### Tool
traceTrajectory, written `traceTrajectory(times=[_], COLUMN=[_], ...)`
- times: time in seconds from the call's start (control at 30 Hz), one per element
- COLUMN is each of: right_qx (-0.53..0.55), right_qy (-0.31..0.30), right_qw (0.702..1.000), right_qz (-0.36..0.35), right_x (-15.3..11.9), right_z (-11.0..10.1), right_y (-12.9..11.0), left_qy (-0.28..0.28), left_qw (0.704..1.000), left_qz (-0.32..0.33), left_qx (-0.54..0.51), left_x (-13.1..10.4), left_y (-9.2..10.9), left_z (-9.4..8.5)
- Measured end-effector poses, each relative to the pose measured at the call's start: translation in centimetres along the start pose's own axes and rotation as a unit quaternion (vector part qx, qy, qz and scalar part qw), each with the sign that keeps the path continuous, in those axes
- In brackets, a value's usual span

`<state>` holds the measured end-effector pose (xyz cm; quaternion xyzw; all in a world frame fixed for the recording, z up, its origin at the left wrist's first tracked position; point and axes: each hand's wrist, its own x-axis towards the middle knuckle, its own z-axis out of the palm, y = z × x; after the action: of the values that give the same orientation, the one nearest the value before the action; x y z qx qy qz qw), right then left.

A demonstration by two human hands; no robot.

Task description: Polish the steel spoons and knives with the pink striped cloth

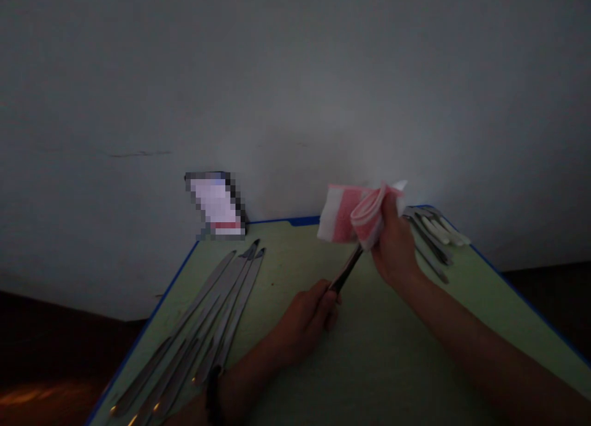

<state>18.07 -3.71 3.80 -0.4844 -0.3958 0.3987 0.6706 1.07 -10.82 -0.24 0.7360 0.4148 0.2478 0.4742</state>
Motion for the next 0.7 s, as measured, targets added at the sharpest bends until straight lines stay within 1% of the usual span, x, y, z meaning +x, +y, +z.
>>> traceTrajectory(times=[0.07, 0.13, 0.23, 0.33, 0.5, 0.6, 0.7], right_qx=[-0.058, -0.097, -0.117, -0.119, -0.104, -0.091, -0.086], right_qy=[-0.008, -0.044, -0.093, -0.109, -0.111, -0.102, -0.064], right_qw=[0.998, 0.992, 0.986, 0.985, 0.987, 0.989, 0.992], right_qz=[0.036, 0.061, 0.070, 0.067, 0.060, 0.053, 0.068], right_x=[-1.4, -2.6, -3.8, -4.1, -3.9, -3.5, -2.6], right_z=[0.5, 0.9, 1.3, 1.4, 1.3, 1.2, 0.9], right_y=[0.4, 0.8, 1.4, 1.9, 2.1, 1.9, 1.8], left_qy=[0.019, 0.027, 0.036, 0.040, 0.033, 0.019, -0.008], left_qw=[1.000, 1.000, 0.999, 0.999, 0.999, 0.999, 0.996], left_qz=[-0.005, -0.007, 0.004, 0.006, 0.006, 0.009, 0.007], left_qx=[0.001, 0.002, 0.001, 0.002, 0.002, 0.035, 0.088], left_x=[0.1, 0.2, 0.3, 0.3, 0.2, 0.0, -0.1], left_y=[0.0, 0.0, 0.0, -0.1, 0.0, 0.3, 0.6], left_z=[0.1, 0.1, 0.1, 0.2, 0.2, 0.1, 0.0])
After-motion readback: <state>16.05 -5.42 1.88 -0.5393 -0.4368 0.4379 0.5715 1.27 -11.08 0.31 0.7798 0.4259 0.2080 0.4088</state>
